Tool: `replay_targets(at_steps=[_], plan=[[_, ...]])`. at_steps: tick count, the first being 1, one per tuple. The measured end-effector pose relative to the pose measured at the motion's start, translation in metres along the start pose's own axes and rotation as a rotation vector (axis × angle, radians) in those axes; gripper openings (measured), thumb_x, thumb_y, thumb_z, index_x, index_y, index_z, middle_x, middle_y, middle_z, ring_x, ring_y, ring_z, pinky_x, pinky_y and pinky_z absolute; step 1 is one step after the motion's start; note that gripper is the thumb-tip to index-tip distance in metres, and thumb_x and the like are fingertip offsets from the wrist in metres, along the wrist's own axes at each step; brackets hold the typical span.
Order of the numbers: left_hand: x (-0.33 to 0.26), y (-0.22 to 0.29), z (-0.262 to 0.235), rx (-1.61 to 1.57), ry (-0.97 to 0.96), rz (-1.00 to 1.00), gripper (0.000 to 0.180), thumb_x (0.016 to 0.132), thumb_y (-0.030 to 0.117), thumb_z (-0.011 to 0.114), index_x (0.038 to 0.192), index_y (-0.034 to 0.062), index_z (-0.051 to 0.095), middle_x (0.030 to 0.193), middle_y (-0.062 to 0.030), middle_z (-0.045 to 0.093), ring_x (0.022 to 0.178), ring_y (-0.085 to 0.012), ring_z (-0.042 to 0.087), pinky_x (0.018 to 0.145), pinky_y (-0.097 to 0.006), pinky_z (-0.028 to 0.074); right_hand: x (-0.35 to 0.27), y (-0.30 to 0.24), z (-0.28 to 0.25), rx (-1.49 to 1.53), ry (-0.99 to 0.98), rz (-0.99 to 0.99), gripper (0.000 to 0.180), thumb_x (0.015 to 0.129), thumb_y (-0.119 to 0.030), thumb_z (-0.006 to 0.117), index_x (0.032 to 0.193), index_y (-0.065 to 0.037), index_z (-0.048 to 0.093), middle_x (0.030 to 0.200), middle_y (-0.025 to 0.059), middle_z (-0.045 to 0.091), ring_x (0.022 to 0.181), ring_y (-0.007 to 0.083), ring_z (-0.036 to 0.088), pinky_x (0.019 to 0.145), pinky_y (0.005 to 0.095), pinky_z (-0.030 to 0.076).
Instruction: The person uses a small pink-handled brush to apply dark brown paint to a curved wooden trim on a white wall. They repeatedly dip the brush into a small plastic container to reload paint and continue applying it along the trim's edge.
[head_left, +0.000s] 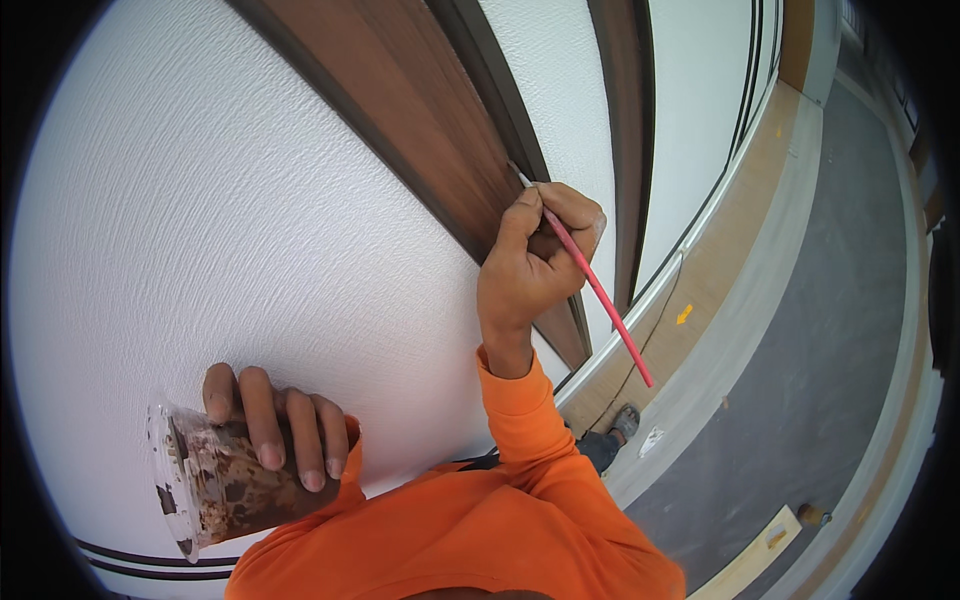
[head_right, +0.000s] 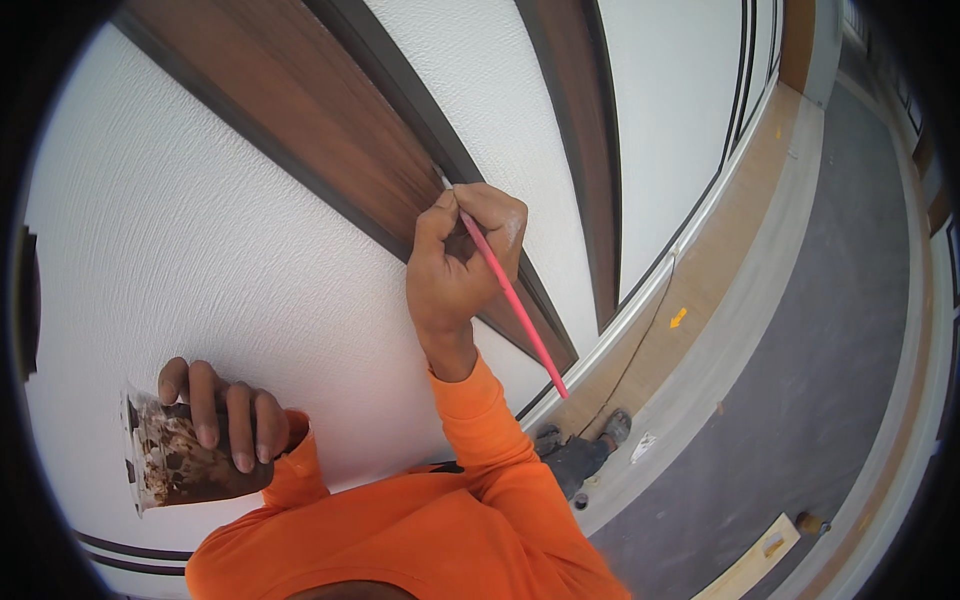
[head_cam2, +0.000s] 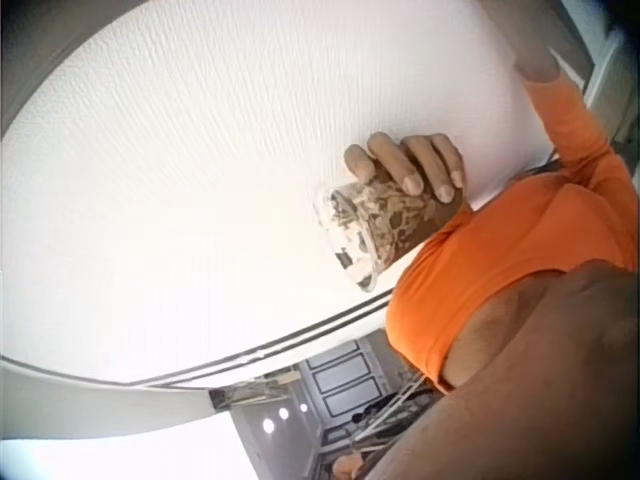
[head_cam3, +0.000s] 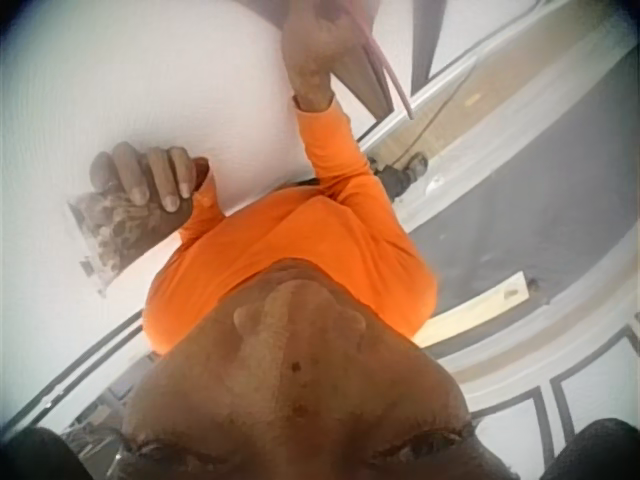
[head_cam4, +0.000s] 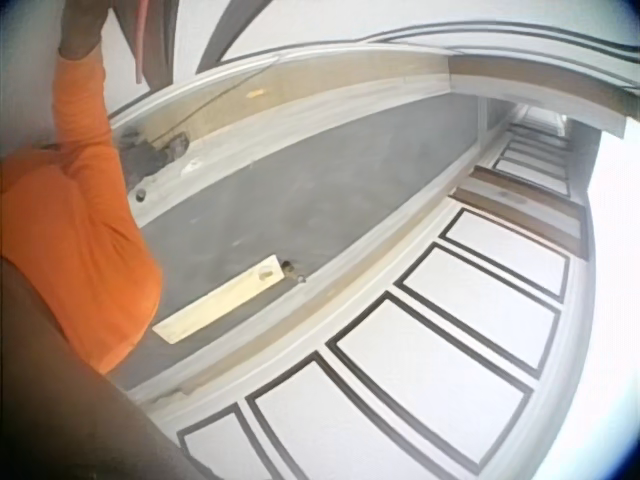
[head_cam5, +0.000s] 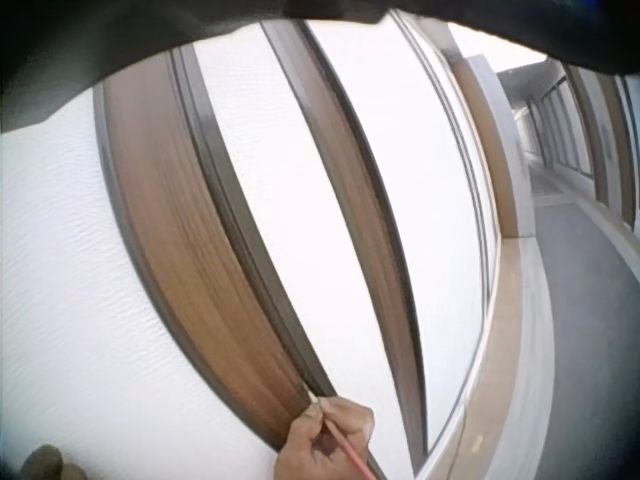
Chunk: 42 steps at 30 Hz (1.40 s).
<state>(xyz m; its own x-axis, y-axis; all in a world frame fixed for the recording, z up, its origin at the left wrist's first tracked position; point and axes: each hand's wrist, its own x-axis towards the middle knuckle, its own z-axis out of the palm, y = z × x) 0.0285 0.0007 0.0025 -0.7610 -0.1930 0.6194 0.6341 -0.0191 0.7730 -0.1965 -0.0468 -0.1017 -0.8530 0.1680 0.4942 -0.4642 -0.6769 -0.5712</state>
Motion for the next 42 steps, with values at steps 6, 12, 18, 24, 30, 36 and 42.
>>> replay_targets(at_steps=[6,12,18,24,30,36,42], plan=[[0.0,-0.007,0.002,-0.045,0.016,0.026,0.072,0.085,0.032,0.075,0.137,0.007,0.032,0.106,-0.0148,0.052,0.089,-0.0336,0.065,0.076,-0.049,0.054,0.001,0.001,-0.007,-0.093,-0.053,-0.017,0.008,0.092,0.005,0.057,0.095,-0.002,0.056,0.092,0.0053,0.057,0.063,0.0035,0.05,0.052,0.0171,0.043],[-0.001,0.0,0.005,-0.045,0.006,-0.02,0.063,0.089,0.032,0.07,0.135,0.0089,0.034,0.106,-0.0138,0.052,0.089,-0.0336,0.065,0.076,-0.049,0.054,0.005,-0.005,-0.003,-0.05,-0.027,-0.029,0.005,0.093,0.003,0.057,0.096,-0.002,0.055,0.091,0.0056,0.056,0.064,0.0041,0.05,0.052,0.0171,0.041],[-0.002,-0.002,0.016,-0.048,0.082,0.004,0.058,0.091,0.033,0.067,0.134,0.0089,0.035,0.105,-0.0133,0.053,0.088,-0.033,0.065,0.076,-0.048,0.053,0.0,-0.002,-0.013,-0.118,-0.048,-0.002,0.005,0.094,0.001,0.058,0.095,-0.002,0.054,0.09,0.0053,0.055,0.066,0.005,0.049,0.055,0.0181,0.041],[-0.001,-0.005,0.012,-0.048,0.066,0.028,0.057,0.092,0.034,0.065,0.134,0.0092,0.035,0.105,-0.0135,0.054,0.087,-0.0328,0.065,0.076,-0.048,0.053,0.004,-0.004,-0.01,-0.113,-0.053,-0.017,0.005,0.095,0.0,0.058,0.094,-0.002,0.054,0.089,0.0046,0.054,0.068,0.0056,0.049,0.057,0.0179,0.041],[0.001,-0.003,0.012,-0.036,0.111,0.006,0.043,0.098,0.032,0.056,0.132,0.0093,0.041,0.102,-0.0144,0.056,0.085,-0.0347,0.066,0.076,-0.049,0.052,0.001,0.002,-0.007,-0.148,-0.013,-0.065,0.005,0.095,-0.002,0.059,0.094,-0.003,0.054,0.088,0.0041,0.053,0.069,0.006,0.049,0.058,0.0187,0.042],[0.001,-0.003,0.007,-0.05,0.092,0.004,0.046,0.096,0.034,0.059,0.131,0.0093,0.041,0.103,-0.0144,0.057,0.086,-0.0344,0.067,0.076,-0.049,0.052,-0.001,0.007,-0.009,-0.165,-0.034,-0.036,0.005,0.094,-0.001,0.059,0.094,-0.002,0.054,0.087,0.0047,0.054,0.067,0.0058,0.049,0.057,0.0189,0.042],[0.003,-0.011,0.008,-0.053,0.125,0.055,0.05,0.093,0.033,0.065,0.13,0.0093,0.04,0.102,-0.0145,0.057,0.085,-0.034,0.067,0.075,-0.049,0.052,0.016,-0.008,-0.017,-0.002,-0.022,0.004,0.007,0.092,0.002,0.058,0.098,-0.001,0.055,0.087,0.0097,0.06,0.065,0.0081,0.054,0.058,0.0209,0.046]])
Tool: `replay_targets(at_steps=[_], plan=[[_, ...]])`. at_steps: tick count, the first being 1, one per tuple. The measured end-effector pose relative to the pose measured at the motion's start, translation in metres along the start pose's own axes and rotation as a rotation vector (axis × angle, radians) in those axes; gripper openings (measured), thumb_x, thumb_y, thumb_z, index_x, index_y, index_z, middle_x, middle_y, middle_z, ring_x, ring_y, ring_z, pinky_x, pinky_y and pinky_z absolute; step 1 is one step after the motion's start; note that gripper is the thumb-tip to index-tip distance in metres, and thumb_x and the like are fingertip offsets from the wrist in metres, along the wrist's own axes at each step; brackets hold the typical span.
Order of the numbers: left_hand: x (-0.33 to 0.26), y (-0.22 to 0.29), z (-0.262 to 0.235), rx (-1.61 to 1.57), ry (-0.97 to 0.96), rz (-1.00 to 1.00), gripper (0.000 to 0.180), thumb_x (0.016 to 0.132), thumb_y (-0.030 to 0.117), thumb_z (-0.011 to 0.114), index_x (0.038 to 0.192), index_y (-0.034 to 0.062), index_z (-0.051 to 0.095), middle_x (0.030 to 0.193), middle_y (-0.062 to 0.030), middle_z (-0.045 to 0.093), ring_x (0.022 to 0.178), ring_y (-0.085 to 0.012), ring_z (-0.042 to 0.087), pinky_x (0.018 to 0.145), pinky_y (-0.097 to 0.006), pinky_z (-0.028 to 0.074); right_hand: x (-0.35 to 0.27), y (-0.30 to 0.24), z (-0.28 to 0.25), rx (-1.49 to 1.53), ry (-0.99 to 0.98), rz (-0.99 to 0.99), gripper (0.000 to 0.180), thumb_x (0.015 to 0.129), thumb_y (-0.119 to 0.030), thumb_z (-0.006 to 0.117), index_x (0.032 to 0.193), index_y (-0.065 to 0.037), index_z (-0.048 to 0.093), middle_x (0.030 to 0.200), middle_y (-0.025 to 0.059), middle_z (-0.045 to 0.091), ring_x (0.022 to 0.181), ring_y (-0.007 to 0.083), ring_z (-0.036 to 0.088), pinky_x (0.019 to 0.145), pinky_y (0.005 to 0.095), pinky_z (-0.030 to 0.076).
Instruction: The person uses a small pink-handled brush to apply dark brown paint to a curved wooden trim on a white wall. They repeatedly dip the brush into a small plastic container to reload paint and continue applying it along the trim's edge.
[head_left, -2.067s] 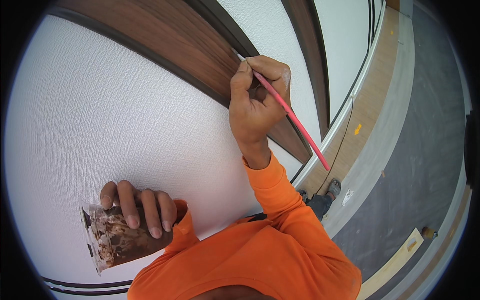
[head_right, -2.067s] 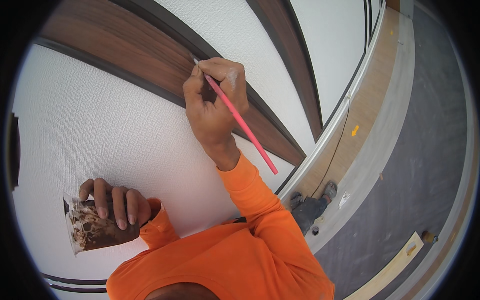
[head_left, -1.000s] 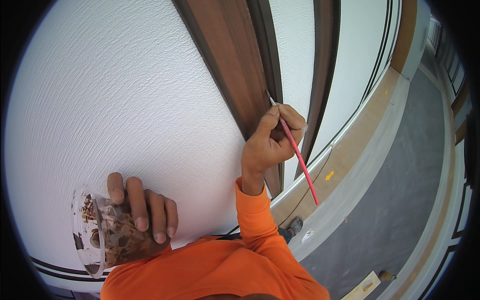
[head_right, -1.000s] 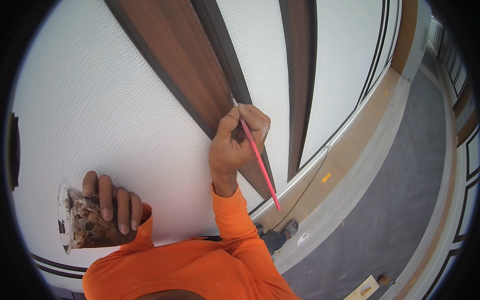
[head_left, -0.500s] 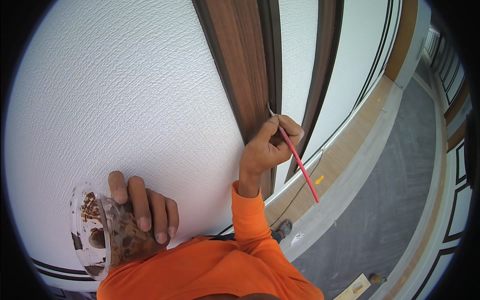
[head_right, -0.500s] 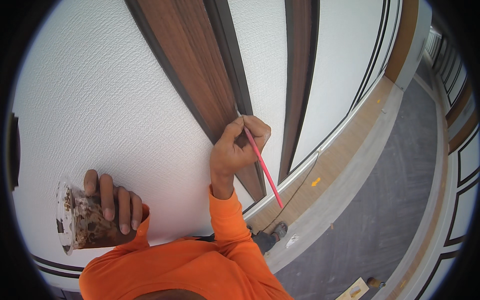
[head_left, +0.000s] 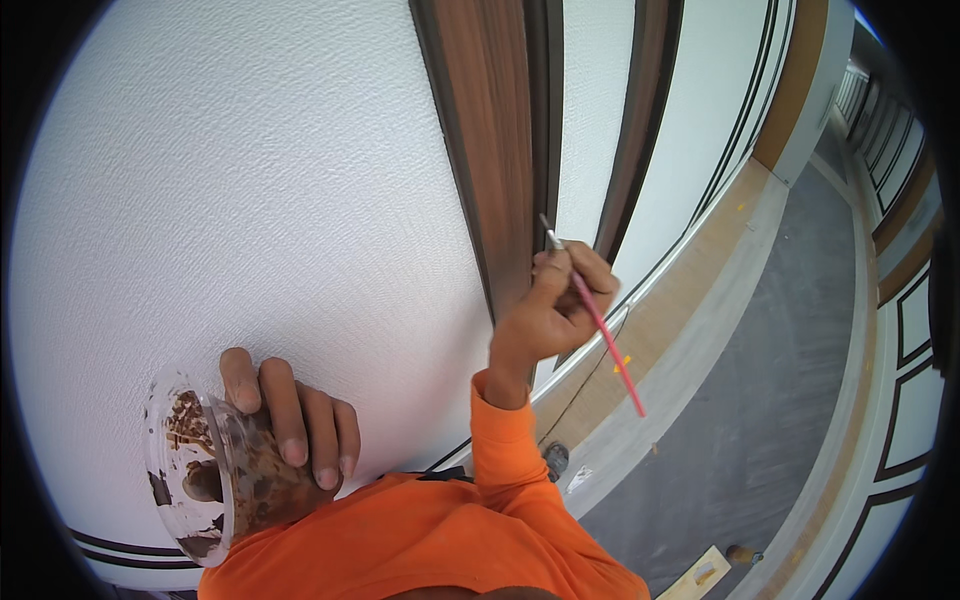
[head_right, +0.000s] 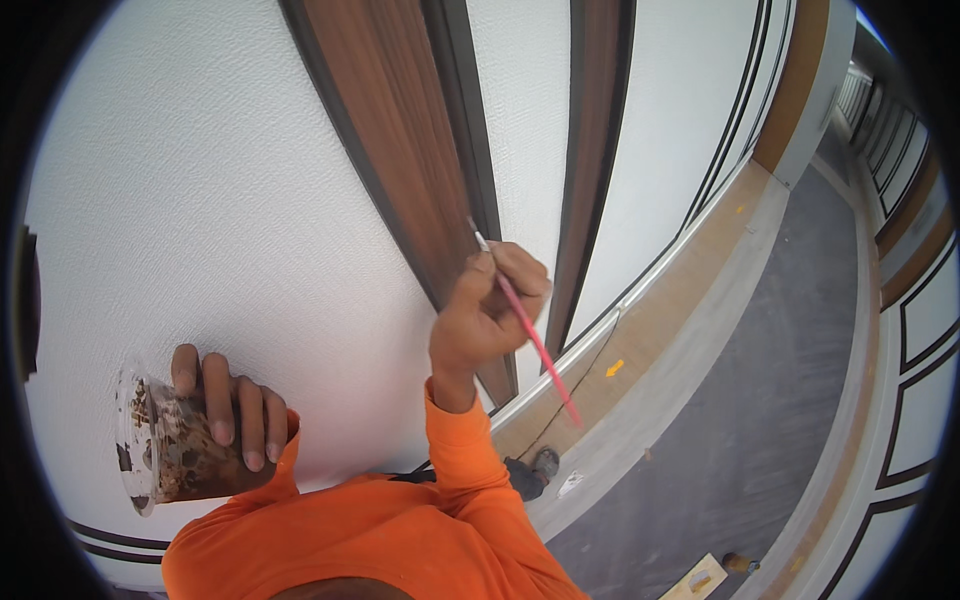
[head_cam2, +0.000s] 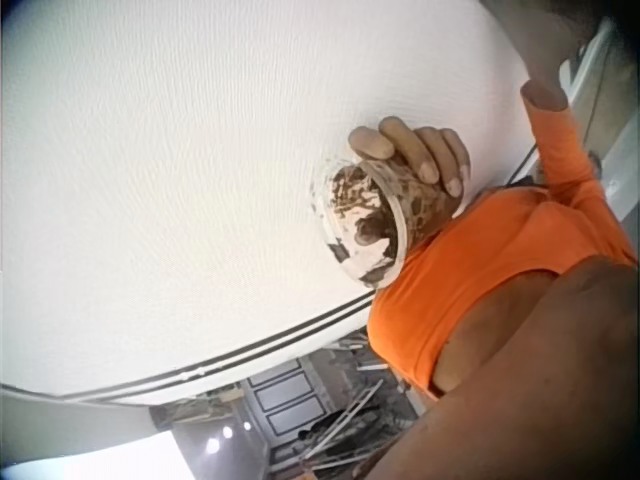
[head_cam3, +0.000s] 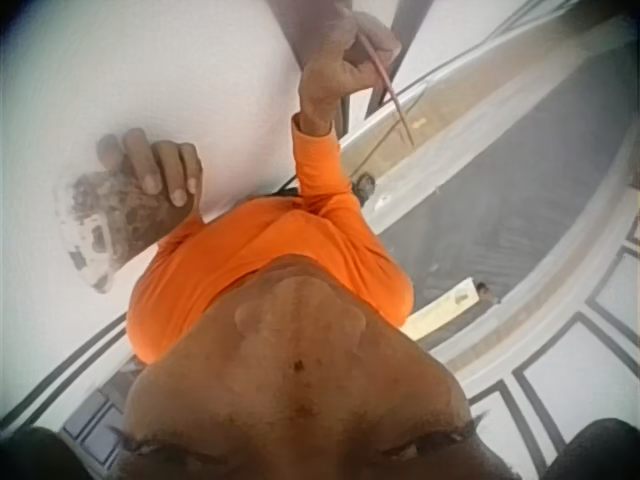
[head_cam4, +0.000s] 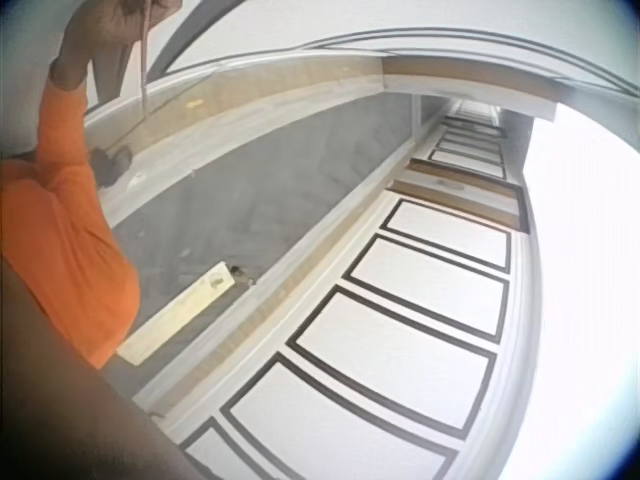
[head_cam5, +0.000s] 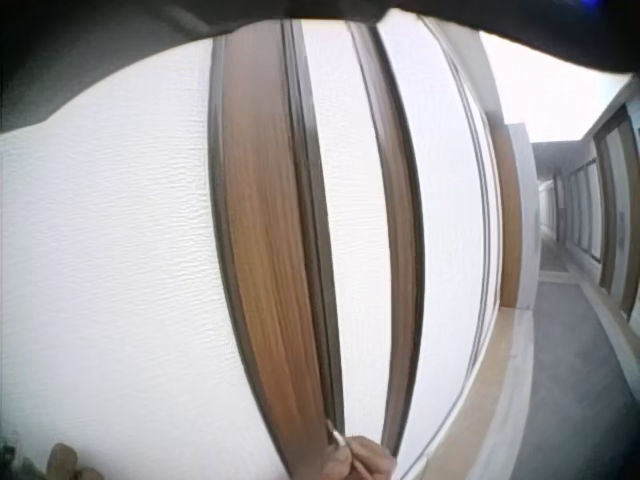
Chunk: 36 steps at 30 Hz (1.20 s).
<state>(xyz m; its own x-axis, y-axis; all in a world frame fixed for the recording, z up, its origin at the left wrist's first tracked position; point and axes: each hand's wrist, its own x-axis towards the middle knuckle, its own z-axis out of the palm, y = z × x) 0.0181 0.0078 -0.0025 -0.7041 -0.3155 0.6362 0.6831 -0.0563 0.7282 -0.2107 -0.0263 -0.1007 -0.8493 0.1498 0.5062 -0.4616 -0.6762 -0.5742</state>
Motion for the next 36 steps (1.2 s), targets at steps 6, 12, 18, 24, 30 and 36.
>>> replay_targets(at_steps=[6,12,18,24,30,36], plan=[[0.001,0.005,0.0,-0.03,-0.015,0.049,0.043,0.095,0.031,0.062,0.126,0.0095,0.042,0.1,-0.0144,0.058,0.085,-0.0339,0.067,0.076,-0.049,0.053,0.097,-0.025,-0.009,0.45,-0.303,0.005,0.011,0.087,0.011,0.057,0.095,0.002,0.057,0.096,0.0147,0.06,0.073,0.014,0.062,0.063,0.0242,0.054],[0.014,-0.001,0.0,-0.004,-0.052,0.124,0.039,0.095,0.029,0.062,0.124,0.0105,0.043,0.097,-0.0129,0.06,0.083,-0.032,0.069,0.077,-0.047,0.055,0.122,-0.014,-0.006,0.327,-0.596,-0.023,0.015,0.085,0.015,0.06,0.095,0.004,0.062,0.099,0.0152,0.06,0.082,0.0172,0.066,0.072,0.0257,0.058],[0.005,-0.018,-0.005,0.173,0.178,0.198,0.043,0.091,0.034,0.068,0.121,0.0106,0.047,0.096,-0.0122,0.061,0.077,-0.0292,0.068,0.071,-0.045,0.054,0.13,0.007,-0.009,0.305,-0.761,0.112,0.01,0.088,0.011,0.063,0.096,0.005,0.062,0.098,0.0169,0.064,0.082,0.0182,0.067,0.071,0.0272,0.059],[0.014,-0.116,-0.032,-0.104,0.092,0.24,0.066,0.087,0.036,0.072,0.139,0.0086,0.042,0.122,-0.0177,0.058,0.102,-0.0307,0.066,0.09,-0.046,0.056,0.136,-0.013,-0.006,0.516,-0.88,0.65,0.011,0.09,0.005,0.06,0.098,0.0,0.054,0.092,0.0156,0.065,0.078,0.0174,0.068,0.068,0.0296,0.059],[0.015,-0.185,-0.01,0.037,0.683,0.062,0.088,0.065,0.047,0.088,0.13,-0.002,0.052,0.114,-0.0151,0.062,0.1,-0.0224,0.064,0.084,-0.033,0.055,0.176,-0.044,-0.028,0.314,-1.287,0.497,0.013,0.081,0.001,0.072,0.092,-0.001,0.064,0.093,0.0144,0.065,0.077,0.0166,0.065,0.066,0.0273,0.053],[0.038,-0.202,-0.034,0.449,0.237,0.415,0.092,0.056,0.048,0.093,0.119,-0.01,0.06,0.106,-0.0165,0.061,0.086,-0.0203,0.062,0.07,-0.028,0.05,0.2,-0.074,-0.024,0.024,-1.659,0.06,0.023,0.06,-0.01,0.084,0.082,-0.009,0.078,0.106,0.0148,0.064,0.094,0.0212,0.058,0.071,0.0299,0.041]])
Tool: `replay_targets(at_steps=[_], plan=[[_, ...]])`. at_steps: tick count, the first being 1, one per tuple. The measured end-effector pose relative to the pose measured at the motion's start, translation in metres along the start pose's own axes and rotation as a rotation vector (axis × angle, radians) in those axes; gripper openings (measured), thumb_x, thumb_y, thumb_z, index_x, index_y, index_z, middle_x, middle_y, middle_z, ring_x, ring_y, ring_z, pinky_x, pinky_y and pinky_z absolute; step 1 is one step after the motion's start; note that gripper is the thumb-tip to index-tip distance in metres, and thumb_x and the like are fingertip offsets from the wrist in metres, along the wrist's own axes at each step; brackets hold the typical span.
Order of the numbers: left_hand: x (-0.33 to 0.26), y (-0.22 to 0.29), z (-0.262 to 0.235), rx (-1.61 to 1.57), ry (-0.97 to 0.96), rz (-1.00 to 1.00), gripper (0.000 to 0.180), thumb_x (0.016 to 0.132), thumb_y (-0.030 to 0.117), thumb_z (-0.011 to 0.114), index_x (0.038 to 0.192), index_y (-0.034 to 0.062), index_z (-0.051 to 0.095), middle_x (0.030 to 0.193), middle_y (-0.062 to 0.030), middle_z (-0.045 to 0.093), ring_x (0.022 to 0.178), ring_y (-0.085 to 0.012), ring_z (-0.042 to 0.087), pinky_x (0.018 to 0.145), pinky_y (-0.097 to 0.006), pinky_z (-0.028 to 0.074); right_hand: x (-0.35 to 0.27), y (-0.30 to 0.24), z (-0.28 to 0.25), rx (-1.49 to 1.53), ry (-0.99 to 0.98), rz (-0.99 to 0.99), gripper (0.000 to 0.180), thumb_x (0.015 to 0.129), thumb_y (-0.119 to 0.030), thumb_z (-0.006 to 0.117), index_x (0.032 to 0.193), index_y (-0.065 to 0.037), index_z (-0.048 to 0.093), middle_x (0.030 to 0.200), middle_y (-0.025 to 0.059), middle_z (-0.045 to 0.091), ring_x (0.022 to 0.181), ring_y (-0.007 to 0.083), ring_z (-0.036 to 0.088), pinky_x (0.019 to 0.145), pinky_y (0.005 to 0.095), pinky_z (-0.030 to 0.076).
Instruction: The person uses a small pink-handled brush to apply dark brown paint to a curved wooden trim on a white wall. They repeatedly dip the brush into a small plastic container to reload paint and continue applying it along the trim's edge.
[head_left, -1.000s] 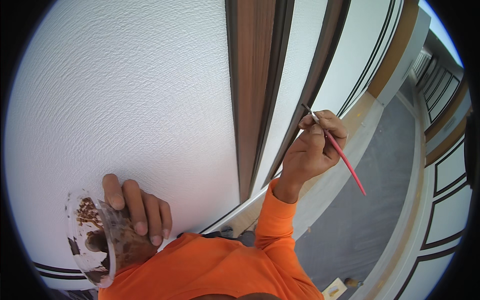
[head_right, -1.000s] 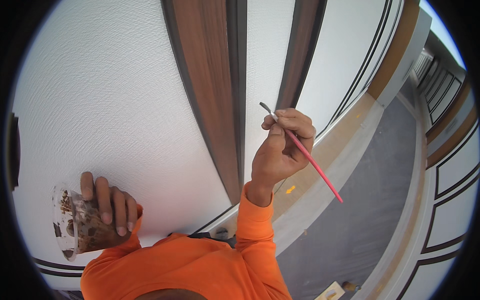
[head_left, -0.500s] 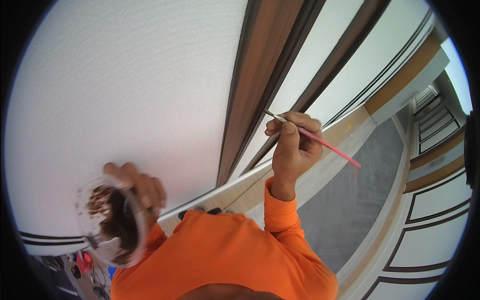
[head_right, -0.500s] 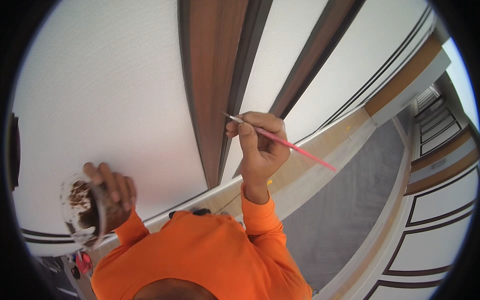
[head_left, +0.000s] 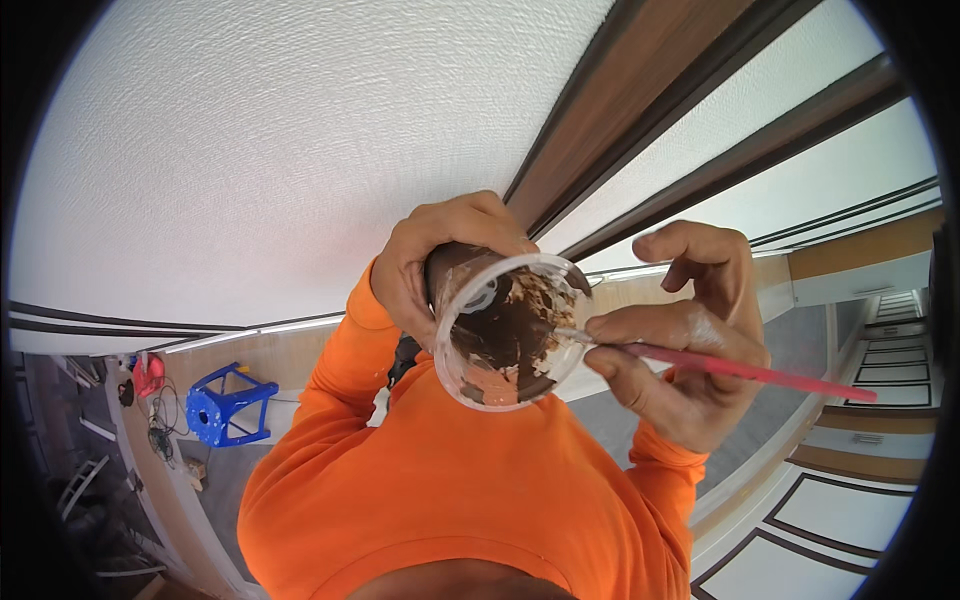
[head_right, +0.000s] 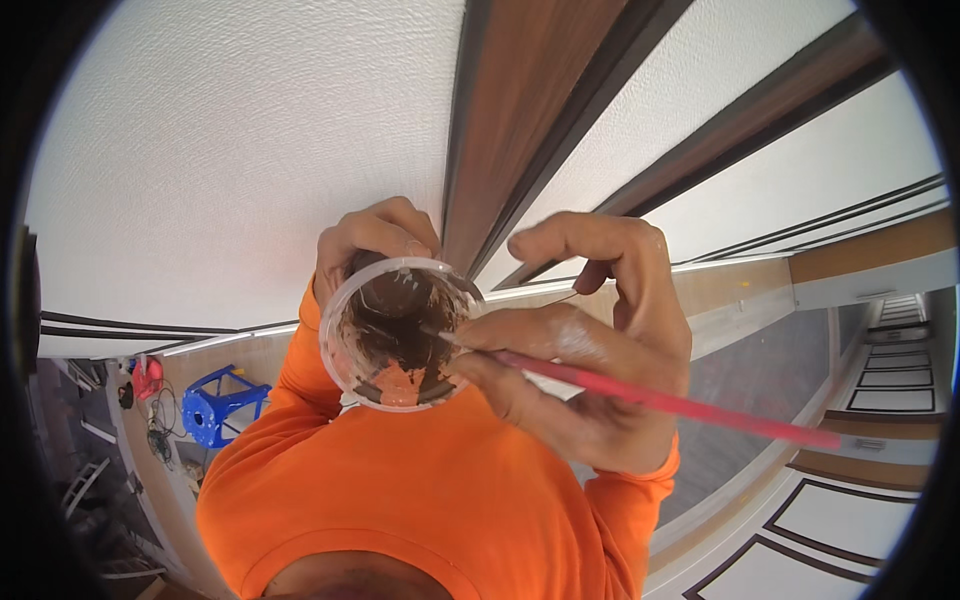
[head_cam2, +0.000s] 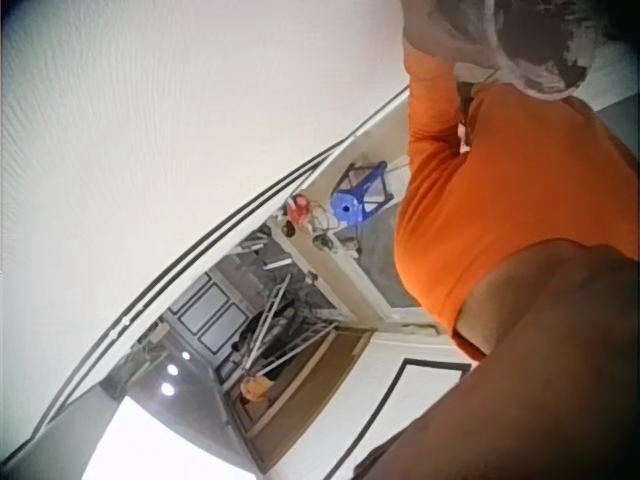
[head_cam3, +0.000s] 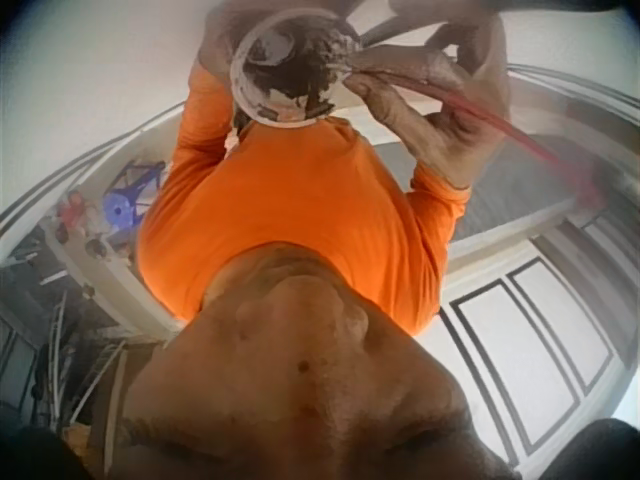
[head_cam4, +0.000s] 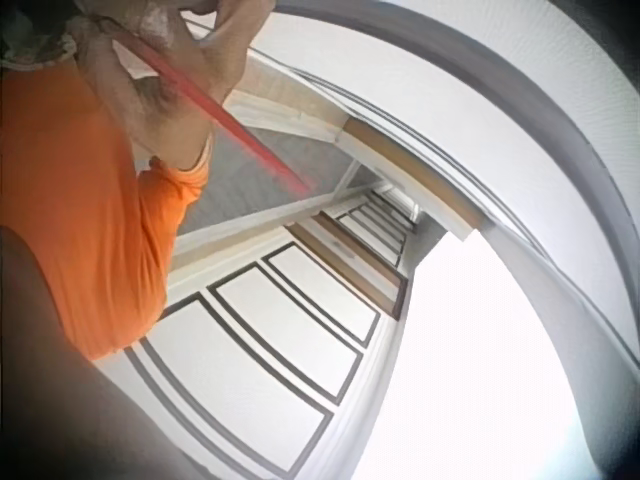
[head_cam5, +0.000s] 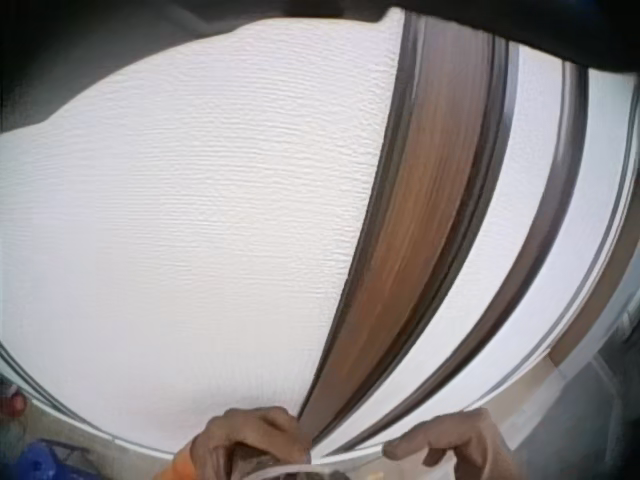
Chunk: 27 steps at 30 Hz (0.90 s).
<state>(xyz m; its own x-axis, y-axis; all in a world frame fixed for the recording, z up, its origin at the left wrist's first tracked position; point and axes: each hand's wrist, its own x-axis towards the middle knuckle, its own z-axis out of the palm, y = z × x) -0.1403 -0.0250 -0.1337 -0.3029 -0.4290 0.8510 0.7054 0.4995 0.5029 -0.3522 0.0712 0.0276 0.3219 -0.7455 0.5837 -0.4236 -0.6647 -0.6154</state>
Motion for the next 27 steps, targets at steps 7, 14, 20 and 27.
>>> replay_targets(at_steps=[7,14,20,27], plan=[[0.037,0.015,0.011,0.125,-0.131,0.065,0.086,0.054,0.045,0.094,0.113,-0.0104,0.065,0.103,-0.0178,0.063,0.083,-0.0209,0.062,0.067,-0.027,0.049,-0.008,0.002,-0.006,-0.16,-0.097,-0.097,0.026,0.057,-0.016,0.084,0.083,-0.015,0.08,0.123,0.0176,0.062,0.106,0.0247,0.058,0.077,0.0331,0.04],[0.049,0.03,0.016,0.326,-0.169,0.01,0.087,0.051,0.045,0.093,0.114,-0.0085,0.065,0.102,-0.0172,0.066,0.082,-0.0206,0.062,0.067,-0.028,0.049,-0.012,0.012,0.006,-0.098,-0.07,-0.134,0.024,0.063,-0.015,0.083,0.087,-0.013,0.08,0.125,0.0157,0.062,0.106,0.0242,0.056,0.075,0.0317,0.042],[0.04,0.042,0.014,0.405,-0.176,-0.06,0.088,0.051,0.047,0.092,0.114,-0.0085,0.065,0.099,-0.0169,0.066,0.08,-0.0215,0.064,0.067,-0.029,0.049,-0.012,0.02,0.018,-0.087,-0.094,-0.147,0.021,0.067,-0.015,0.081,0.088,-0.013,0.08,0.127,0.0135,0.061,0.106,0.0245,0.053,0.075,0.0321,0.042],[0.038,0.044,0.016,0.421,-0.165,-0.056,0.089,0.051,0.048,0.092,0.113,-0.0087,0.065,0.097,-0.0161,0.066,0.081,-0.0222,0.065,0.068,-0.029,0.05,-0.012,0.018,0.022,-0.091,-0.125,-0.148,0.021,0.067,-0.014,0.082,0.087,-0.012,0.08,0.129,0.0126,0.06,0.107,0.0244,0.052,0.075,0.033,0.041]])
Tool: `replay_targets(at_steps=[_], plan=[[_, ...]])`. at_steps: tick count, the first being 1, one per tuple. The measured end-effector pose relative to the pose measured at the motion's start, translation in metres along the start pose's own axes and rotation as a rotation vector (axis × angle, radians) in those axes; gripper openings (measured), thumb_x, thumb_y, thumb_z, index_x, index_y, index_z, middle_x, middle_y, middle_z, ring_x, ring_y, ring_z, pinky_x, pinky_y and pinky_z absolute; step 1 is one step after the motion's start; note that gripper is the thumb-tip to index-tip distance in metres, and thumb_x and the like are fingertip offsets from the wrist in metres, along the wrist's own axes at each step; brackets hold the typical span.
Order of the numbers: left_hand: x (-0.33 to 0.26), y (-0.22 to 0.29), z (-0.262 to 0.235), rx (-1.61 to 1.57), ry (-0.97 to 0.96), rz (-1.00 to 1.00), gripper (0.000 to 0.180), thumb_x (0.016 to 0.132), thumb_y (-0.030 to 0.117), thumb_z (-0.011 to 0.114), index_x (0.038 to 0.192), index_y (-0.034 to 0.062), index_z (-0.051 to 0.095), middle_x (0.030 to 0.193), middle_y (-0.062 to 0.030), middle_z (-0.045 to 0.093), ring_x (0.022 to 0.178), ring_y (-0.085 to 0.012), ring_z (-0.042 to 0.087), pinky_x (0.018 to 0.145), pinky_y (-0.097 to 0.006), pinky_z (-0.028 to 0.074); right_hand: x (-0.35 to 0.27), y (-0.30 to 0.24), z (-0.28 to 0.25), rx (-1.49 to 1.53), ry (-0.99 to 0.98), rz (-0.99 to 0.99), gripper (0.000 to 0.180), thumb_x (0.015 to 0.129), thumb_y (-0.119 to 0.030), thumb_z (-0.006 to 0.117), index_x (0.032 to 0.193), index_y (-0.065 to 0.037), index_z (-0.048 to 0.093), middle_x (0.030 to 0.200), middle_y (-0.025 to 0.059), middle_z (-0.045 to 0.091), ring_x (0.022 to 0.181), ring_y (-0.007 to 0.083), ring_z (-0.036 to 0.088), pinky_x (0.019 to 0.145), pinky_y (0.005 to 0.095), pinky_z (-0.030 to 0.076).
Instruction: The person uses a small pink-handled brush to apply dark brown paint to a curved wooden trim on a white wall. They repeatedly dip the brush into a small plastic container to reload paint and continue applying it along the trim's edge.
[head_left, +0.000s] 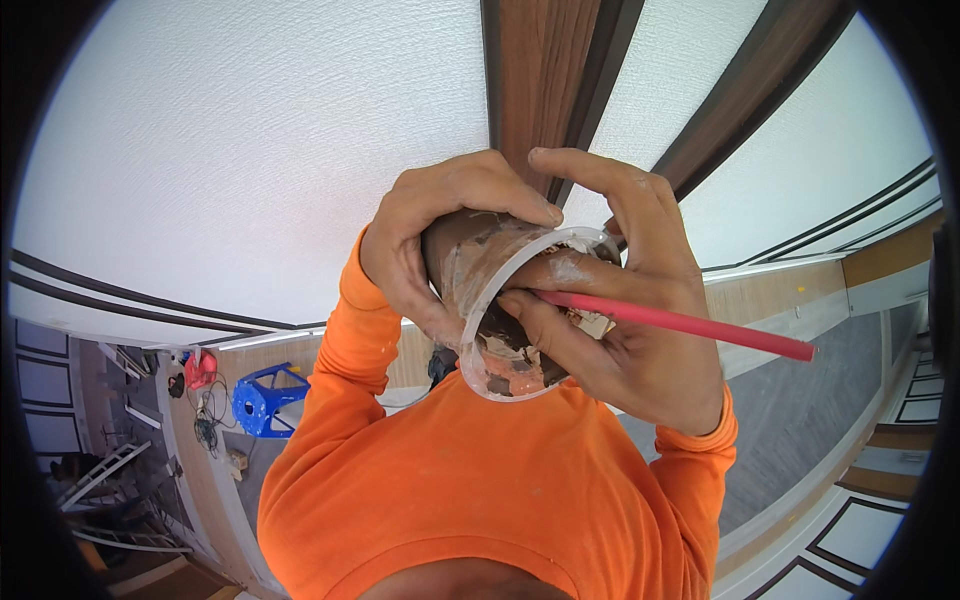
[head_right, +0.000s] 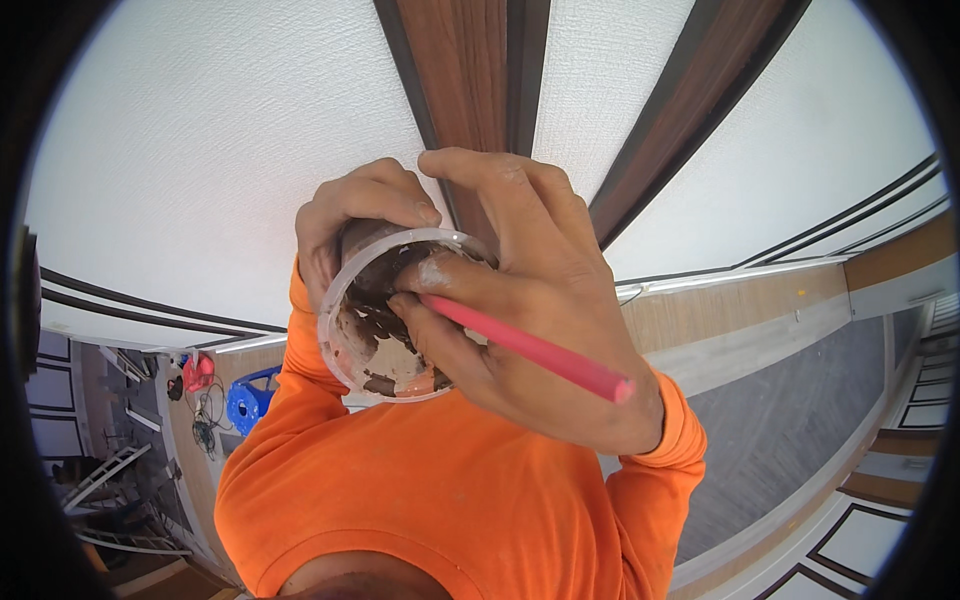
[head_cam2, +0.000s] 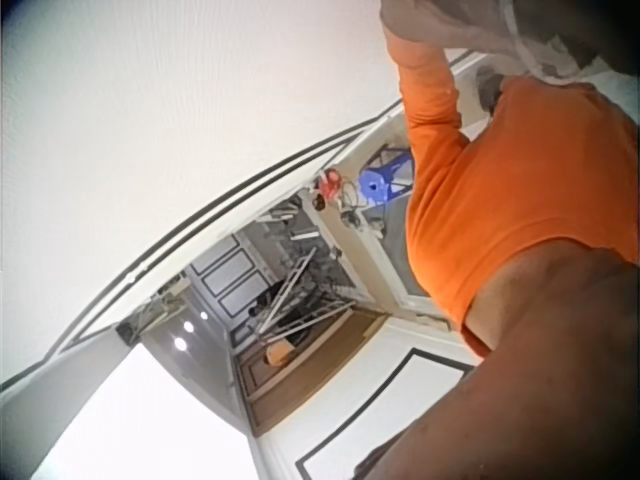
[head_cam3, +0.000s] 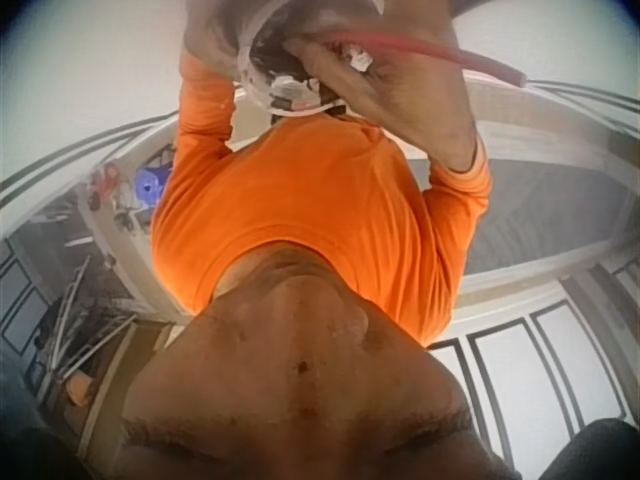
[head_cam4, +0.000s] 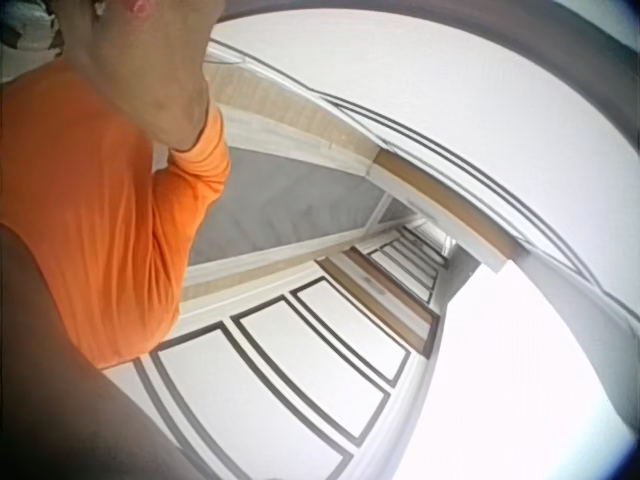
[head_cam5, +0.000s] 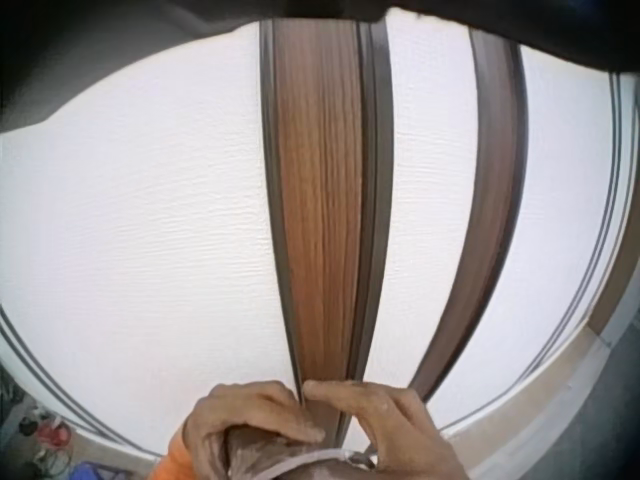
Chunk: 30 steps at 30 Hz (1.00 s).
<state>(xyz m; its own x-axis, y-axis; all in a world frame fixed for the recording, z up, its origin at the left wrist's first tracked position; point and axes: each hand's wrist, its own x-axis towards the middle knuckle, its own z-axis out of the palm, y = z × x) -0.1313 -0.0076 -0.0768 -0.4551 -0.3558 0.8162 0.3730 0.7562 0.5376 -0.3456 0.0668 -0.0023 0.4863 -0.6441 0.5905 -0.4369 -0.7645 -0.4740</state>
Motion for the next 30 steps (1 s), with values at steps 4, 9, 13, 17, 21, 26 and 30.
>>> replay_targets(at_steps=[4,9,13,17,21,26,30], plan=[[0.002,0.003,0.001,0.017,-0.025,-0.015,0.088,0.052,0.048,0.092,0.114,-0.0089,0.065,0.098,-0.0161,0.066,0.083,-0.0225,0.065,0.071,-0.03,0.05,-0.003,-0.003,-0.003,-0.001,0.027,0.004,0.02,0.067,-0.014,0.081,0.086,-0.011,0.08,0.127,0.0126,0.061,0.105,0.0237,0.053,0.075,0.0324,0.041],[-0.005,0.01,0.005,-0.034,0.043,-0.085,0.088,0.055,0.047,0.092,0.116,-0.0083,0.063,0.103,-0.0155,0.066,0.09,-0.0225,0.065,0.078,-0.032,0.05,-0.008,-0.009,-0.012,0.009,0.087,0.021,0.02,0.067,-0.016,0.082,0.087,-0.012,0.08,0.123,0.0125,0.063,0.103,0.0214,0.056,0.074,0.0302,0.042],[-0.015,0.009,0.003,-0.066,0.068,-0.153,0.087,0.057,0.046,0.091,0.119,-0.007,0.061,0.109,-0.0145,0.065,0.095,-0.0219,0.064,0.084,-0.032,0.05,-0.012,-0.003,-0.012,0.038,0.184,0.063,0.02,0.071,-0.021,0.083,0.087,-0.01,0.08,0.121,0.0109,0.063,0.099,0.0174,0.057,0.072,0.03,0.043],[-0.018,0.01,0.007,-0.065,0.091,-0.205,0.086,0.06,0.045,0.091,0.122,-0.0061,0.059,0.111,-0.0135,0.064,0.098,-0.0214,0.064,0.087,-0.032,0.05,-0.024,0.003,0.001,0.331,0.349,0.227,0.016,0.077,-0.014,0.08,0.091,-0.006,0.079,0.115,0.0091,0.061,0.094,0.0147,0.05,0.071,0.0265,0.037],[-0.019,0.009,0.013,-0.102,0.108,-0.23,0.088,0.061,0.046,0.091,0.124,-0.0056,0.058,0.11,-0.0129,0.064,0.1,-0.0212,0.064,0.088,-0.032,0.05,-0.027,0.017,0.016,0.489,0.461,0.189,0.018,0.083,-0.018,0.078,0.089,-0.001,0.078,0.113,0.0103,0.062,0.1,0.018,0.049,0.082,0.0312,0.043],[-0.019,0.009,0.015,-0.091,0.155,-0.254,0.091,0.06,0.052,0.09,0.124,-0.0048,0.057,0.11,-0.0122,0.064,0.1,-0.0211,0.064,0.089,-0.031,0.049,-0.035,0.022,0.025,0.883,0.563,0.248,0.028,0.092,-0.024,0.069,0.088,0.003,0.074,0.103,0.0126,0.064,0.096,0.0192,0.052,0.085,0.0329,0.044],[-0.03,0.003,0.02,-0.11,0.347,-0.361,0.092,0.06,0.053,0.089,0.125,-0.0034,0.055,0.113,-0.0115,0.062,0.102,-0.0211,0.062,0.091,-0.031,0.049,-0.039,0.03,0.039,1.319,0.618,0.193,0.032,0.101,-0.027,0.057,0.099,0.004,0.066,0.099,0.0154,0.067,0.086,0.0208,0.062,0.078,0.0314,0.051]])
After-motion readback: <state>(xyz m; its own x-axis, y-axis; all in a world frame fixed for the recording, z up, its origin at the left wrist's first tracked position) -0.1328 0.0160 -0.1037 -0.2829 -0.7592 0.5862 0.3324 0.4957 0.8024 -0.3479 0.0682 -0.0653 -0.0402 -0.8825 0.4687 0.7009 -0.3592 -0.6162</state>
